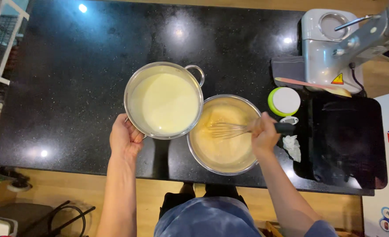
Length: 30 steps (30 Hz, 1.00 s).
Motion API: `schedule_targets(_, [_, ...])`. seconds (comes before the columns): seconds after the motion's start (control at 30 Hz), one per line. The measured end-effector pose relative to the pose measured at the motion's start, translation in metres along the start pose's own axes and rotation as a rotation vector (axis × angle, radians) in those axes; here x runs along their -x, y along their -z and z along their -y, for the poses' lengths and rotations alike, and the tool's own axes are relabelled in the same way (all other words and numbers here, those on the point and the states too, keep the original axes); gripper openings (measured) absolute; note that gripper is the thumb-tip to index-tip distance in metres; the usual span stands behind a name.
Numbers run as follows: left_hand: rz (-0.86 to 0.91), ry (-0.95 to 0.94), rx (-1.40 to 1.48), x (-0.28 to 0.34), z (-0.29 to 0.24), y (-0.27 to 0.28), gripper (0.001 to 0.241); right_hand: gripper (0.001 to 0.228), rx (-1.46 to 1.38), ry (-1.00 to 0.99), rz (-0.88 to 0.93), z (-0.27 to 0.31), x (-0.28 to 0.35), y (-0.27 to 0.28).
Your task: Whisking a yellow mixture in a bowl and tempering it by gradually pouring in hot milk while whisking.
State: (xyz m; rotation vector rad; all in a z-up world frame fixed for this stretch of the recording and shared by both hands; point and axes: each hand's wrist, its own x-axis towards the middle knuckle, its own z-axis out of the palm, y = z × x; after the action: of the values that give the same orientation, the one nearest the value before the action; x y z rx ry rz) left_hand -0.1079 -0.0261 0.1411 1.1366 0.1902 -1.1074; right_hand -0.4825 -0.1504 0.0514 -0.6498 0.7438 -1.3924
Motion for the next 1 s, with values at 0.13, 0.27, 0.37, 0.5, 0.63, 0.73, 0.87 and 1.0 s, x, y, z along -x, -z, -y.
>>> schedule_targets(0.13, [0.008, 0.01, -0.022, 0.004, 0.006, -0.015, 0.036, 0.043, -0.028, 0.16, -0.055, -0.001, -0.001, -0.008])
schedule_targets(0.27, [0.022, -0.011, -0.059, 0.017, 0.009, -0.038, 0.037, 0.042, -0.022, 0.004, 0.101, -0.009, 0.017, 0.005])
schedule_targets(0.37, [0.03, -0.051, -0.107, 0.033, 0.012, -0.053, 0.034, 0.045, 0.053, 0.067, -0.032, 0.016, 0.003, 0.014])
schedule_targets(0.5, [0.062, -0.068, -0.106, 0.027, 0.021, -0.049, 0.036, 0.042, -0.11, 0.148, -0.116, 0.006, 0.007, 0.012])
schedule_targets(0.63, [0.042, -0.086, -0.168, 0.038, 0.021, -0.059, 0.031, 0.046, 0.036, -0.003, -0.023, 0.019, 0.011, 0.016])
schedule_targets(0.73, [0.024, -0.107, -0.195, 0.043, 0.024, -0.06, 0.028, 0.047, 0.072, 0.065, -0.053, 0.026, 0.003, 0.016])
schedule_targets(0.87, [0.019, -0.163, -0.214, 0.053, 0.027, -0.071, 0.027, 0.045, -0.001, 0.042, 0.005, 0.006, 0.016, 0.005])
schedule_targets(1.0, [0.03, -0.164, -0.228, 0.053, 0.028, -0.069, 0.031, 0.048, 0.191, 0.027, 0.066, 0.034, 0.0, 0.012])
